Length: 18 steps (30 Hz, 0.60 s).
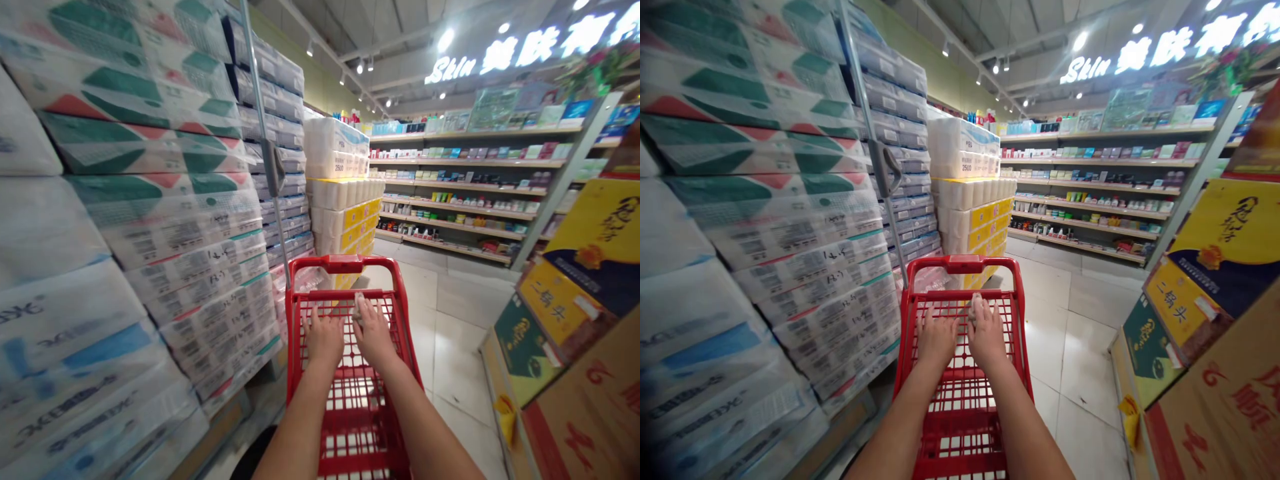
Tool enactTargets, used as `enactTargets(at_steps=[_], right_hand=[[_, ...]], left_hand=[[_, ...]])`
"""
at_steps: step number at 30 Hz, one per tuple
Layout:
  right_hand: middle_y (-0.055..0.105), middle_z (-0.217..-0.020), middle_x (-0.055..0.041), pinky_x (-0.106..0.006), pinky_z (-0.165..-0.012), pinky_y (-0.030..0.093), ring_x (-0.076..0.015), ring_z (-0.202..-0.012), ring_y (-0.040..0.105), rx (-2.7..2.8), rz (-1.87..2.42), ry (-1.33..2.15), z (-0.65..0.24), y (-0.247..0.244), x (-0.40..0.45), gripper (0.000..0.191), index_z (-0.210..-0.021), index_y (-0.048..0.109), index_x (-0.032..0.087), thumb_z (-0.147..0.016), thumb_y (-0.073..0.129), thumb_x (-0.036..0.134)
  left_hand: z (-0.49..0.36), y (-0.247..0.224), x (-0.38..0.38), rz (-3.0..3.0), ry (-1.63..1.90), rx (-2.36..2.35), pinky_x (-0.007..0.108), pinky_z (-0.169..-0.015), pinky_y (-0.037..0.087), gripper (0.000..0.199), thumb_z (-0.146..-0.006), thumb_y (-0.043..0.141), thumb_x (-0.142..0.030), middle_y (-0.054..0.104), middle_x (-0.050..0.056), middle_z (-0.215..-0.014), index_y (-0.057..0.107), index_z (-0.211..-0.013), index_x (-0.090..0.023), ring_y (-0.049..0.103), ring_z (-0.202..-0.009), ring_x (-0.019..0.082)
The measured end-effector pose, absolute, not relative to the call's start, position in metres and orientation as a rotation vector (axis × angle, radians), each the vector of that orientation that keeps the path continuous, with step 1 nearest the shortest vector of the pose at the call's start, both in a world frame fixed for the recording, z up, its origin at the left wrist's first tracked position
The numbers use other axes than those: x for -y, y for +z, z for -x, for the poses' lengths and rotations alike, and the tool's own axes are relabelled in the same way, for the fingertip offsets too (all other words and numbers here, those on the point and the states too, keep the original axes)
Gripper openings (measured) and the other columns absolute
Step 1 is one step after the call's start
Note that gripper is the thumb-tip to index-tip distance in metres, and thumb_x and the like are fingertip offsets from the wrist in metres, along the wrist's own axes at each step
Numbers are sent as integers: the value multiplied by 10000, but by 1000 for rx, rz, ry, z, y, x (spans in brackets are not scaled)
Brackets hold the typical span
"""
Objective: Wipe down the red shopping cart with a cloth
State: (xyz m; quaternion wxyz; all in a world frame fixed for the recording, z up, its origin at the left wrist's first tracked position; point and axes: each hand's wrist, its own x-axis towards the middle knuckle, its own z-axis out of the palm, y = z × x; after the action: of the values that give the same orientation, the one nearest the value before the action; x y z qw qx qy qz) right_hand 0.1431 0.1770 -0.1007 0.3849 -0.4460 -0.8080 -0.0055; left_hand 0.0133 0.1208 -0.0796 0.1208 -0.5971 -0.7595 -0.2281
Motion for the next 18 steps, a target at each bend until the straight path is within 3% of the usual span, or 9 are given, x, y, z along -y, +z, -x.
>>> enactTargets(at_steps=[5, 10, 15, 18], right_hand=[[383, -1497, -118, -520, -1119, 300, -295, -1403, 300, 1922, 1232, 12, -143, -96, -188, 609, -1426, 434, 216, -826, 445, 113], [340, -1531, -84, -445, -1120, 349, -234, -1402, 311, 2098, 989, 85, -145, -99, -182, 588, -1365, 507, 207, -798, 434, 66], [399, -1487, -135, -509, -1151, 282, -264, -1414, 280, 1833, 1247, 6, -148, -104, -177, 519, -1361, 510, 151, -854, 415, 88], [370, -1508, -129, -432, -1151, 318, -226, -1423, 268, 1971, 1076, 33, -147, -104, -178, 521, -1314, 554, 122, -832, 376, 35]], left_hand=[[-10, -82, -123, 1803, -662, 2217, 532, -1132, 241, 478, -985, 305, -354, 725, 107, -1028, 738, -963, -155, 357, -1362, 340], [-10, -84, -124, 1830, -646, 2223, 523, -1130, 249, 420, -969, 359, -335, 717, 127, -1053, 737, -965, -152, 372, -1360, 336], [-12, -83, -123, 1806, -669, 2198, 506, -1136, 249, 420, -968, 362, -345, 716, 126, -1064, 737, -969, -155, 385, -1352, 324], [-14, -82, -123, 1811, -642, 2199, 504, -1140, 247, 411, -968, 365, -343, 719, 108, -1062, 736, -956, -167, 391, -1349, 321]])
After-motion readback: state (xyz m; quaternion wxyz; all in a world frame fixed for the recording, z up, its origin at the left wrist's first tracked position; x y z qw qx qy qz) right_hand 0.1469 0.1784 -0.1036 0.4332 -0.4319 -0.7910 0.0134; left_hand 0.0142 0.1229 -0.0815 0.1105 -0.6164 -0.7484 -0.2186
